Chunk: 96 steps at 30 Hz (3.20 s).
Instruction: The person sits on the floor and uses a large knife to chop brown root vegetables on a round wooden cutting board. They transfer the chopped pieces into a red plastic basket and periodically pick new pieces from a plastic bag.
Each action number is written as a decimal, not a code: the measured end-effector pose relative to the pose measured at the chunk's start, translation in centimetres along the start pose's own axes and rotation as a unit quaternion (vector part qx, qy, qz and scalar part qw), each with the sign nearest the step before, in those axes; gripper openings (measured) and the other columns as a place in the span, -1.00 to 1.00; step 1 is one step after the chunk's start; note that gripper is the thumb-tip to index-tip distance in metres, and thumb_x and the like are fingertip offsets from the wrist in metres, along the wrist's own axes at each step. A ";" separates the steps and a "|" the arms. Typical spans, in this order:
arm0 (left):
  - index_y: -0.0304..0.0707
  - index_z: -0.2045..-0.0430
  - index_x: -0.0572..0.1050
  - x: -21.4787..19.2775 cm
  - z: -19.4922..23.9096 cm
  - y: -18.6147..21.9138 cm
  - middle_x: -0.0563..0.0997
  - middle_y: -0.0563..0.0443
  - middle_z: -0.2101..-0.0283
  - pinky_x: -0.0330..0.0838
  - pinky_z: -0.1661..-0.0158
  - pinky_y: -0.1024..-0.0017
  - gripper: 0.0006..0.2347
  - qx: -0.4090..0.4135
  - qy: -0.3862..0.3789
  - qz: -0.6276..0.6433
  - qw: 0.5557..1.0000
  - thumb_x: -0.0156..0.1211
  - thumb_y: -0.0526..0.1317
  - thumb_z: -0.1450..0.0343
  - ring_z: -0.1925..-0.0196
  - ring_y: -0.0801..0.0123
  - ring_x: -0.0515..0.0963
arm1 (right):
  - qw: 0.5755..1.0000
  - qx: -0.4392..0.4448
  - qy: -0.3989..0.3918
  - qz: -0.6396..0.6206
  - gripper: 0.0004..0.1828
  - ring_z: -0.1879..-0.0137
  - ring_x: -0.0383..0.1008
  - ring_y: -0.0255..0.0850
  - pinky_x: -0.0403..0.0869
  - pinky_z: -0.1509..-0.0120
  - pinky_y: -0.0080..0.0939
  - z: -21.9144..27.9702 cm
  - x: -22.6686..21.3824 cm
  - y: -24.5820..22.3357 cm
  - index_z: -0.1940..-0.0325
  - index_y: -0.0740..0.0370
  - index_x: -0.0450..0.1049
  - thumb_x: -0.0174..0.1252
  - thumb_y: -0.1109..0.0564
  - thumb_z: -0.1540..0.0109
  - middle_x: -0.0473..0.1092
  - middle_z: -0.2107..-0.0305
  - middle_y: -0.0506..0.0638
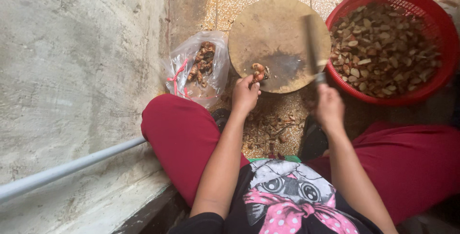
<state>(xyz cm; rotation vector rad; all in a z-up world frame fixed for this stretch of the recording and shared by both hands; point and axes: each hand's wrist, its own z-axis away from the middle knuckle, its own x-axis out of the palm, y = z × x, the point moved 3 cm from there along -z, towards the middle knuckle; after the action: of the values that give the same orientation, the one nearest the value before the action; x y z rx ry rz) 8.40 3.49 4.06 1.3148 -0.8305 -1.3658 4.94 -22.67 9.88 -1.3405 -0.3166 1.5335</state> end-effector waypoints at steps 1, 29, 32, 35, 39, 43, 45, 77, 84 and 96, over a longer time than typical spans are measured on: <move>-0.21 0.02 0.56 -0.1 0.4 0.3 0.54 -0.14 0.15 0.57 0.24 0.34 -0.73 0.008 0.006 -0.003 1.000 0.19 -0.25 -0.41 0.38 0.30 0.72 | 0.999 -0.004 0.033 -0.035 -0.50 0.49 0.49 -0.25 0.45 0.41 -0.13 0.0 -1.0 -0.2 -0.07 0.21 0.42 -0.08 -0.27 -0.45 0.43 0.51 -0.01; -0.24 0.28 0.62 -0.1 2.3 -1.3 0.73 0.07 0.32 0.56 0.21 0.46 -0.80 -0.031 0.068 -0.011 0.997 0.41 -0.29 -0.26 0.32 0.51 0.70 | 0.952 -0.244 -0.114 0.144 -0.60 0.23 0.51 0.36 0.42 0.19 0.28 6.7 7.6 -1.3 -0.04 0.19 0.35 0.00 -0.19 -0.39 0.48 0.40 0.33; -0.23 0.25 0.61 0.2 2.7 -2.8 0.72 0.09 0.32 0.56 0.27 0.47 -0.80 -0.055 0.049 0.051 0.996 0.39 -0.30 -0.29 0.34 0.52 0.67 | 0.957 -0.212 -0.146 0.137 -0.58 0.28 0.53 0.30 0.42 0.23 0.24 5.6 8.3 1.3 -0.03 0.18 0.36 -0.04 -0.22 -0.39 0.49 0.45 0.32; -0.22 0.23 0.57 0.5 2.3 -4.1 0.69 0.10 0.33 0.57 0.35 0.50 -0.81 -0.109 0.016 0.123 0.986 0.36 -0.30 -0.32 0.34 0.53 0.66 | 0.950 -0.074 -0.295 -0.068 -0.51 0.44 0.43 0.06 0.37 0.36 0.10 3.4 8.4 2.2 -0.01 0.24 0.35 -0.10 -0.26 -0.45 0.41 0.49 0.23; -0.27 0.26 0.57 0.5 2.1 -4.6 0.69 0.09 0.31 0.60 0.35 0.50 -0.82 -0.114 0.019 0.126 0.985 0.39 -0.32 -0.31 0.33 0.52 0.67 | 0.910 0.013 -0.368 -0.190 -0.48 0.58 0.35 -0.25 0.33 0.49 -0.15 3.7 7.1 0.5 -0.02 0.27 0.37 -0.13 -0.26 -0.46 0.38 0.58 0.00; -0.30 0.29 0.57 0.5 1.9 -4.7 0.70 0.07 0.31 0.65 0.34 0.49 -0.83 -0.125 0.026 0.131 0.983 0.39 -0.33 -0.30 0.34 0.51 0.69 | 0.968 -0.174 -0.164 0.069 -0.58 0.50 0.53 -0.19 0.46 0.38 -0.12 6.6 5.3 -2.6 -0.09 0.18 0.42 -0.03 -0.18 -0.40 0.45 0.59 0.03; -0.29 0.26 0.60 0.5 1.9 -4.9 0.69 0.05 0.31 0.64 0.35 0.49 -0.82 -0.127 0.027 0.128 0.983 0.40 -0.33 -0.30 0.34 0.50 0.68 | 0.955 -0.279 -0.088 0.041 -0.61 0.44 0.55 -0.17 0.45 0.35 -0.08 7.8 4.5 -3.8 -0.08 0.21 0.42 -0.04 -0.14 -0.45 0.46 0.57 0.03; -0.21 0.02 0.31 -0.2 0.9 0.9 0.41 0.10 0.40 0.35 0.47 0.49 -0.84 -0.112 -0.086 0.506 0.851 -0.06 -0.24 -0.55 0.48 0.55 0.38 | 0.974 -0.121 -0.145 0.129 -0.53 0.40 0.58 0.13 0.47 0.31 0.12 8.6 4.2 -2.6 0.02 0.19 0.38 0.16 -0.24 -0.29 0.48 0.52 0.19; -0.26 -0.05 0.44 1.8 0.4 -0.5 0.63 -0.02 0.29 0.56 0.31 0.42 -0.73 -0.144 -0.054 0.240 0.958 0.09 -0.14 -0.52 0.39 0.47 0.56 | 0.971 -0.224 -0.024 0.079 -0.54 0.24 0.55 0.24 0.44 0.18 0.14 6.8 2.6 -2.7 -0.14 0.21 0.38 0.08 -0.18 -0.37 0.49 0.39 0.27; -0.27 0.38 0.61 1.2 0.8 3.6 0.70 -0.14 0.42 0.56 0.35 0.32 -0.80 0.073 0.084 -0.043 0.993 0.30 -0.09 -0.41 0.38 0.19 0.74 | 0.976 -0.218 -0.002 -0.006 -0.60 0.37 0.59 0.24 0.46 0.24 0.18 5.4 1.5 -3.3 -0.08 0.16 0.37 -0.09 -0.18 -0.43 0.45 0.55 0.27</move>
<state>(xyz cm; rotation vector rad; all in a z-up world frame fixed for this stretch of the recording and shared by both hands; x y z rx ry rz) 8.51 1.35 7.33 1.5723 -0.7780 -1.2598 2.24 -17.79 13.32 -1.6678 -0.6927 1.5081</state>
